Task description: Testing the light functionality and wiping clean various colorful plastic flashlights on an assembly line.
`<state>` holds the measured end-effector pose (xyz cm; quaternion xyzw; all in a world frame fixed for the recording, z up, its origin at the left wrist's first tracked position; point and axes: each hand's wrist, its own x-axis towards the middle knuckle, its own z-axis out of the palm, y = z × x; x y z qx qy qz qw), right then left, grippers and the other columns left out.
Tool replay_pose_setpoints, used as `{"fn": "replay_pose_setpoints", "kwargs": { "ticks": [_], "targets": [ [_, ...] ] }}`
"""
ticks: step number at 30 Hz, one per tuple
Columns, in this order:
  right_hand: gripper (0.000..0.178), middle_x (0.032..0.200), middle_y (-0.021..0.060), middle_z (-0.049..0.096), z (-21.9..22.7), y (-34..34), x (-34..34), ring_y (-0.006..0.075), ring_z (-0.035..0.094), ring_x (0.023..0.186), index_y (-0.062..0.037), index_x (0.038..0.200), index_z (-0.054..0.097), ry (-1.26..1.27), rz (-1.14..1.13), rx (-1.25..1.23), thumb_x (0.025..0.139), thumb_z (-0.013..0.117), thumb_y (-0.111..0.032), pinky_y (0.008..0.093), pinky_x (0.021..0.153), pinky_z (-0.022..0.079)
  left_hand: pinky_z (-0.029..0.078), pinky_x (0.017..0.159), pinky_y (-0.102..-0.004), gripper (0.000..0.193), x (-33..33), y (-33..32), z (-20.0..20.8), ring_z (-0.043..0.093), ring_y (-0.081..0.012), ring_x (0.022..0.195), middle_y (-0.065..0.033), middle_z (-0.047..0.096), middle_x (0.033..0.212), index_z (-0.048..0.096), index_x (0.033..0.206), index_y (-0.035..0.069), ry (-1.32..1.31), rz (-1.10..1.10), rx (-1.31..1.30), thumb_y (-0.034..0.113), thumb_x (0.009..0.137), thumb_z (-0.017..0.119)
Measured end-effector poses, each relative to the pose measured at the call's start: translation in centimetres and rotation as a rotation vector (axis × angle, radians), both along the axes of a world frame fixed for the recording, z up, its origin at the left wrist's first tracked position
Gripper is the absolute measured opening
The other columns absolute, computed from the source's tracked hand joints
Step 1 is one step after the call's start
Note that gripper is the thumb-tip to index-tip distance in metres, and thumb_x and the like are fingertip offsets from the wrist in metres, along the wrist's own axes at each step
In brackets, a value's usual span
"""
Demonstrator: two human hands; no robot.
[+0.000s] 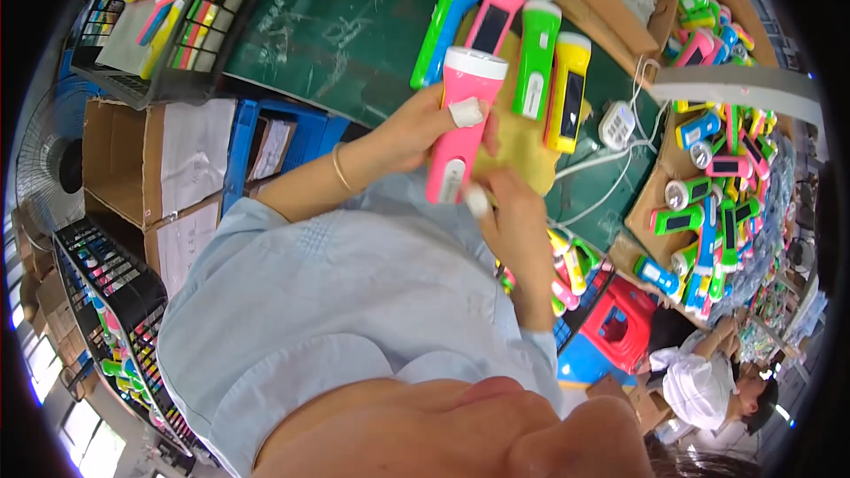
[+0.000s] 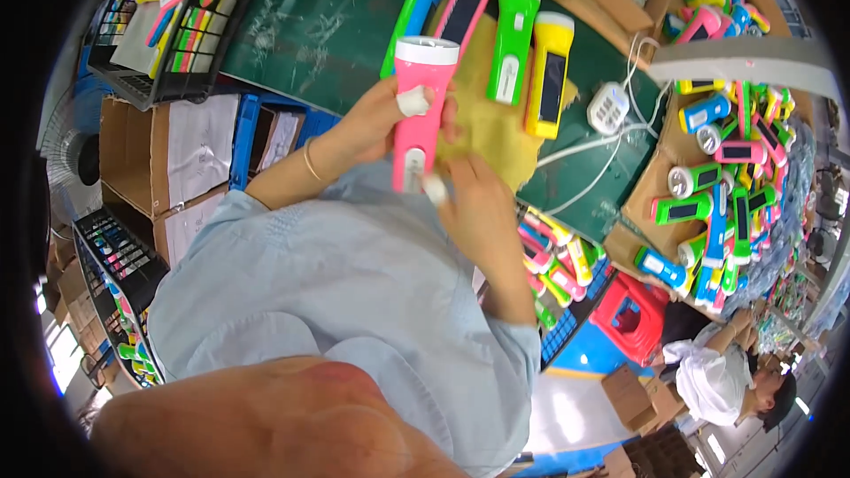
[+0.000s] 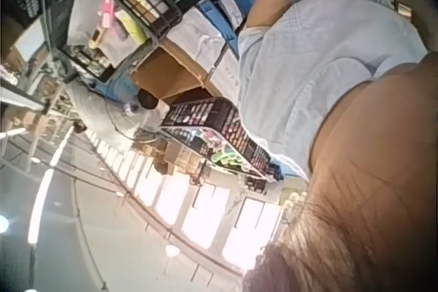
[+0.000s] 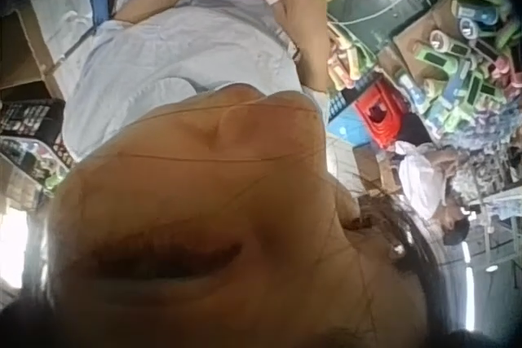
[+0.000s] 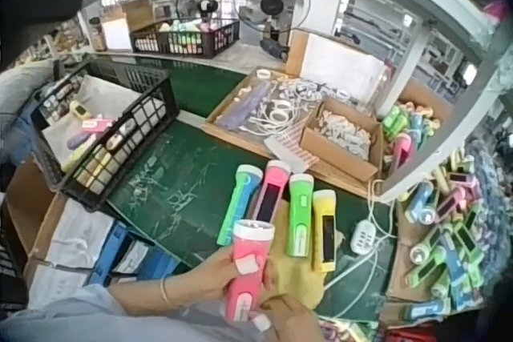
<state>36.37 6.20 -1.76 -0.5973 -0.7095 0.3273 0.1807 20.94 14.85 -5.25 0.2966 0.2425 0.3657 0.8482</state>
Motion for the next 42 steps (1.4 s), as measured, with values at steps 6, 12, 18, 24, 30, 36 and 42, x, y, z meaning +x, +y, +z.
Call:
{"fn": "replay_pose_setpoints", "kwargs": {
  "ticks": [6, 12, 18, 24, 30, 36, 42],
  "targets": [
    [0.038, 0.105, 0.0190, 0.053, -6.7, -7.4, 6.3, 0.0313, 0.049, 0.105, 0.0061, 0.103, 0.054, -0.594, 0.398, 0.081, 0.068, 0.061, -0.009, 0.0389, 0.087, 0.041, 0.047, 0.054, -0.0283, 0.031, 1.4, 2.4, 1.7, 0.055, -0.0159, 0.063, -0.0068, 0.053, 0.083, 0.046, 0.109, 0.004, -0.090, -0.167, -0.170, 0.018, 0.084, 0.056],
    [0.028, 0.091, 0.0104, 0.058, -9.9, -7.4, 7.2, 0.0224, 0.056, 0.087, -0.0006, 0.098, 0.058, -1.199, 0.355, 0.124, 0.075, 0.050, -0.013, 0.0363, 0.074, 0.044, 0.048, 0.054, -0.0311, 0.022, 2.4, 2.9, 1.9, 0.055, -0.0177, 0.059, -0.0084, 0.054, 0.078, 0.050, 0.098, 0.005, -0.264, -0.216, -0.396, 0.018, 0.082, 0.057],
    [0.016, 0.072, 0.0090, 0.060, -8.4, -7.1, 7.8, 0.0244, 0.061, 0.062, -0.0044, 0.086, 0.056, -0.872, 0.429, -0.212, 0.072, 0.053, -0.010, 0.0396, 0.055, 0.047, 0.050, 0.055, -0.0325, 0.028, 2.4, 3.3, 0.9, 0.057, -0.0201, 0.061, -0.0093, 0.054, 0.082, 0.047, 0.103, 0.005, -0.089, -0.136, -0.332, 0.014, 0.078, 0.056],
    [0.036, 0.085, 0.0124, 0.060, -0.7, -2.3, 8.1, 0.0212, 0.061, 0.080, 0.0019, 0.112, 0.053, 0.117, 0.133, -0.465, 0.077, 0.044, 0.007, 0.0296, 0.066, 0.048, 0.048, 0.077, -0.0361, 0.071, 1.0, 4.8, 3.2, 0.056, -0.0272, 0.093, -0.0182, 0.045, 0.114, 0.022, 0.128, -0.003, 0.551, 0.191, 0.690, 0.020, 0.076, 0.066],
    [0.011, 0.072, 0.0028, 0.057, 0.2, 0.8, 7.5, 0.0042, 0.048, 0.059, -0.0008, 0.095, 0.053, 0.557, -0.278, -0.399, 0.088, 0.048, -0.007, 0.0159, 0.050, 0.035, 0.047, 0.074, -0.0421, 0.073, 0.3, 7.2, 3.2, 0.054, -0.0423, 0.084, -0.0263, 0.042, 0.108, 0.027, 0.119, -0.005, 1.218, 0.558, 1.006, 0.026, 0.070, 0.071],
    [0.012, 0.073, -0.0006, 0.054, 0.5, 4.5, 3.5, 0.0047, 0.044, 0.062, 0.0000, 0.091, 0.056, 0.628, -0.307, -0.025, 0.086, 0.055, -0.010, 0.0174, 0.057, 0.035, 0.048, 0.082, -0.0327, 0.041, -2.6, 9.1, 3.6, 0.058, -0.0228, 0.094, -0.0150, 0.057, 0.102, 0.046, 0.110, -0.007, -0.031, -0.125, 0.136, 0.021, 0.084, 0.059],
    [0.011, 0.069, 0.0060, 0.056, 1.9, 6.8, -0.8, 0.0143, 0.053, 0.060, 0.0007, 0.084, 0.058, 0.349, -0.260, 0.393, 0.074, 0.061, 0.004, 0.0281, 0.056, 0.043, 0.045, 0.085, -0.0320, 0.042, -0.7, 5.5, 3.3, 0.057, -0.0178, 0.094, -0.0121, 0.057, 0.105, 0.047, 0.117, -0.003, -0.070, -0.047, 0.014, 0.028, 0.089, 0.050]
  ]
}}
